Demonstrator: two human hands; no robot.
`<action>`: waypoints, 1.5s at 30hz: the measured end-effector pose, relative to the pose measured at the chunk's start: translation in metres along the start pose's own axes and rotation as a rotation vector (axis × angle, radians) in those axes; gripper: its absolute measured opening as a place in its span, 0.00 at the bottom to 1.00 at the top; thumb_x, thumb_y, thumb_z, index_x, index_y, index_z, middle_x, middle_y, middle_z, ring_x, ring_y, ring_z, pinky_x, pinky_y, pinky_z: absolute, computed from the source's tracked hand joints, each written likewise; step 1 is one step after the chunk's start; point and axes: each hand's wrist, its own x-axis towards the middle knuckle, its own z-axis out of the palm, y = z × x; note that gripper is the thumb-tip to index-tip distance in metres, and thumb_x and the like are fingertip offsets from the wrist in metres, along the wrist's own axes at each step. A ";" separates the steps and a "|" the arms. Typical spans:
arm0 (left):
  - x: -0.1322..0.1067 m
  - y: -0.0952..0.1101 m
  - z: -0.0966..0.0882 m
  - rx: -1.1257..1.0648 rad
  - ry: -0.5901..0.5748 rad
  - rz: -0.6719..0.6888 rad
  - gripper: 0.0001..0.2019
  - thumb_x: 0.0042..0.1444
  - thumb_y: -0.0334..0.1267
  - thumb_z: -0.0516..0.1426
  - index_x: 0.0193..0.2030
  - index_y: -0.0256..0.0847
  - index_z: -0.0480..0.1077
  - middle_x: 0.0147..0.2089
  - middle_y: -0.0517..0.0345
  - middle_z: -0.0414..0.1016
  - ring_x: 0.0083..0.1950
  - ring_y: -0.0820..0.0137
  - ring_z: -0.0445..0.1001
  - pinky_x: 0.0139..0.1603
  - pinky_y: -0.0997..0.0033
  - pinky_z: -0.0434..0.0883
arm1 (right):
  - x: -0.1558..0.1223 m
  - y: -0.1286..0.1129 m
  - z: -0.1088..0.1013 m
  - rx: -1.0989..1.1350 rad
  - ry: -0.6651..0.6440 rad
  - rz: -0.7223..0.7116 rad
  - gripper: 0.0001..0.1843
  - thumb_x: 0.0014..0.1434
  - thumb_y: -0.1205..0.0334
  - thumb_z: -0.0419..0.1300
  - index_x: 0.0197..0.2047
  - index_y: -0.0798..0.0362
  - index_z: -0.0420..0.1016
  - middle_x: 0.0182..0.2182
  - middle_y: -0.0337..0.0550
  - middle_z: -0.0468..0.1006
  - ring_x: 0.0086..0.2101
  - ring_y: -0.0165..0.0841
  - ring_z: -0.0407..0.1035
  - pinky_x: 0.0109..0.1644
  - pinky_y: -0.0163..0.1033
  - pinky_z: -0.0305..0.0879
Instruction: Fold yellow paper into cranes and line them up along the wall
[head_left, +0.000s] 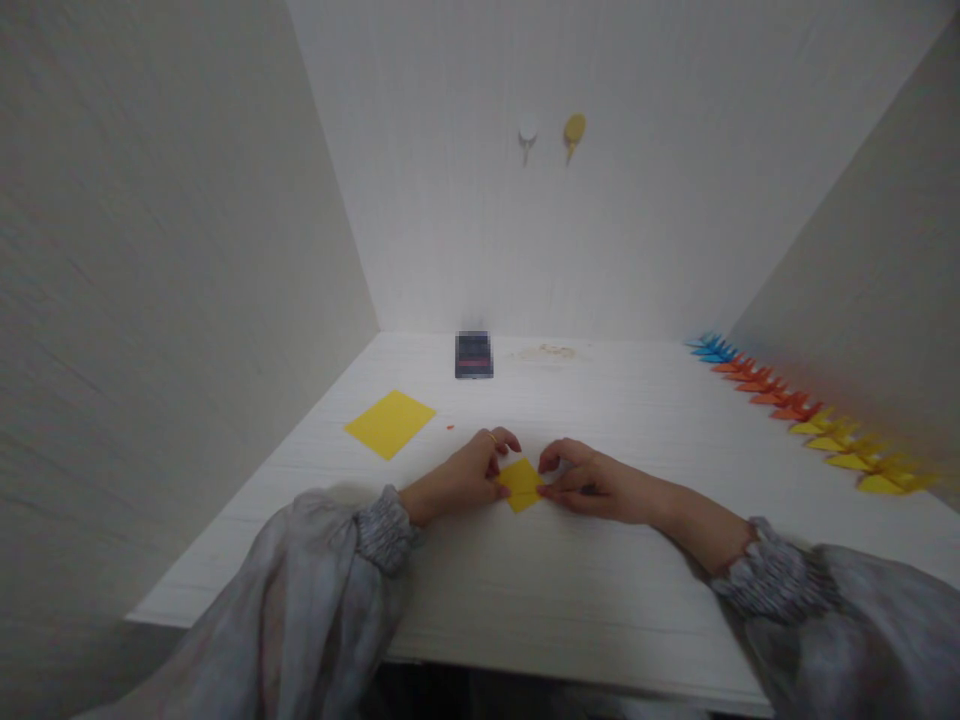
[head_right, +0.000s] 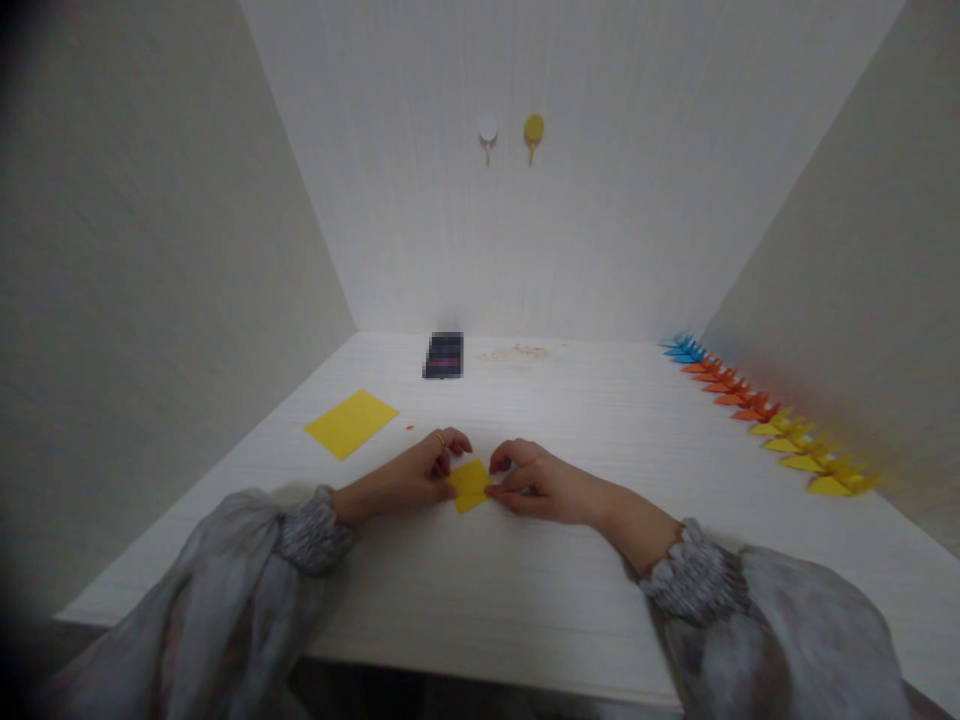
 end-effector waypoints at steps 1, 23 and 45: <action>0.000 -0.001 -0.001 -0.018 -0.008 -0.015 0.23 0.38 0.26 0.57 0.45 0.39 0.58 0.32 0.62 0.59 0.31 0.76 0.60 0.32 0.75 0.62 | 0.000 0.000 0.000 0.000 -0.003 0.002 0.13 0.58 0.59 0.51 0.42 0.50 0.75 0.43 0.47 0.64 0.42 0.33 0.61 0.48 0.42 0.60; 0.007 -0.005 0.010 0.161 0.139 0.073 0.08 0.46 0.31 0.53 0.36 0.38 0.63 0.34 0.59 0.61 0.31 0.75 0.62 0.33 0.74 0.63 | 0.006 -0.006 0.001 -0.066 0.035 -0.016 0.11 0.57 0.61 0.52 0.39 0.51 0.74 0.40 0.47 0.65 0.41 0.33 0.61 0.46 0.42 0.59; 0.006 -0.003 0.008 0.171 0.095 0.141 0.06 0.47 0.29 0.52 0.32 0.39 0.67 0.36 0.57 0.62 0.36 0.72 0.64 0.38 0.73 0.64 | 0.010 -0.014 0.003 -0.100 -0.001 0.012 0.16 0.59 0.55 0.49 0.40 0.52 0.74 0.36 0.46 0.64 0.36 0.32 0.60 0.41 0.39 0.59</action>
